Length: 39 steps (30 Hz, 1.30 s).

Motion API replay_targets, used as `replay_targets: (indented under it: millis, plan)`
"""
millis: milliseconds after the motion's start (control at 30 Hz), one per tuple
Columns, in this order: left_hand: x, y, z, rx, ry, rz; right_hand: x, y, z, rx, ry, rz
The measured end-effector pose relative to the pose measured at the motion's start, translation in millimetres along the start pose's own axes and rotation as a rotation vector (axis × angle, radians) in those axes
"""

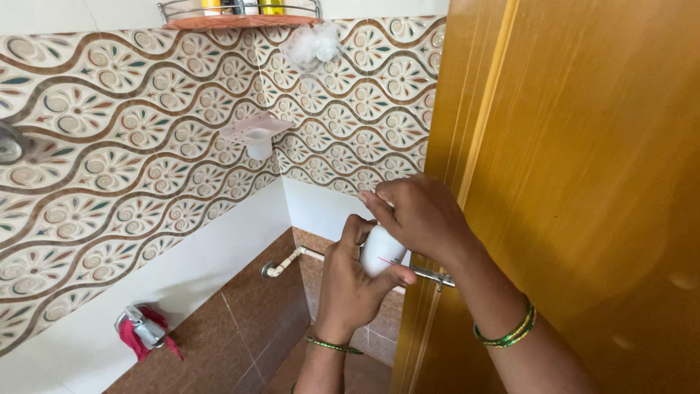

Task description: The person wipes the exterior of a blue tube and a white bottle with a cloth, then places them on a wall-mounted bathroom shelf. The actions are performed in a bathroom with patterned tiles and a squat toilet.

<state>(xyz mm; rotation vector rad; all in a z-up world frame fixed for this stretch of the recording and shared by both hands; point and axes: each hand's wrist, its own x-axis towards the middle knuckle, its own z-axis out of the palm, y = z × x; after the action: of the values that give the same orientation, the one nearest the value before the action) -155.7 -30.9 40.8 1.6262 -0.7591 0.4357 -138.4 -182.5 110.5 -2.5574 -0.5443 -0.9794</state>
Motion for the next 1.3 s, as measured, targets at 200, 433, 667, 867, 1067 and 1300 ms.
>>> replay_targets:
  millis: [200, 433, 667, 867, 1067, 1300]
  plan:
    - [-3.8, -30.5, -13.2, -0.224, -0.097, 0.044, 9.3, 18.2, 4.7, 0.469, -0.344, -0.024]
    - [-9.4, -60.0, -21.9, -0.469, -0.075, 0.057, -0.7, 20.5, 41.9, 0.935, -0.159, -0.123]
    - [-5.4, -58.6, -32.8, -0.414, 0.038, 0.099, -5.7, -0.2, 65.5, 1.019, 0.281, 0.000]
    - [-4.3, -59.5, -44.0, -0.239, 0.157, 0.078, -16.2, -25.8, 52.6, 0.858, 0.175, 0.014]
    - [-3.1, -64.0, -54.7, -0.124, 0.237, 0.155, -20.2, -42.0, 43.0, 0.652, 0.171, -0.276]
    - [-8.1, -65.9, -50.5, -0.019, 0.218, 0.087, -18.1, -45.4, 43.3, 0.708, 0.214, -0.135]
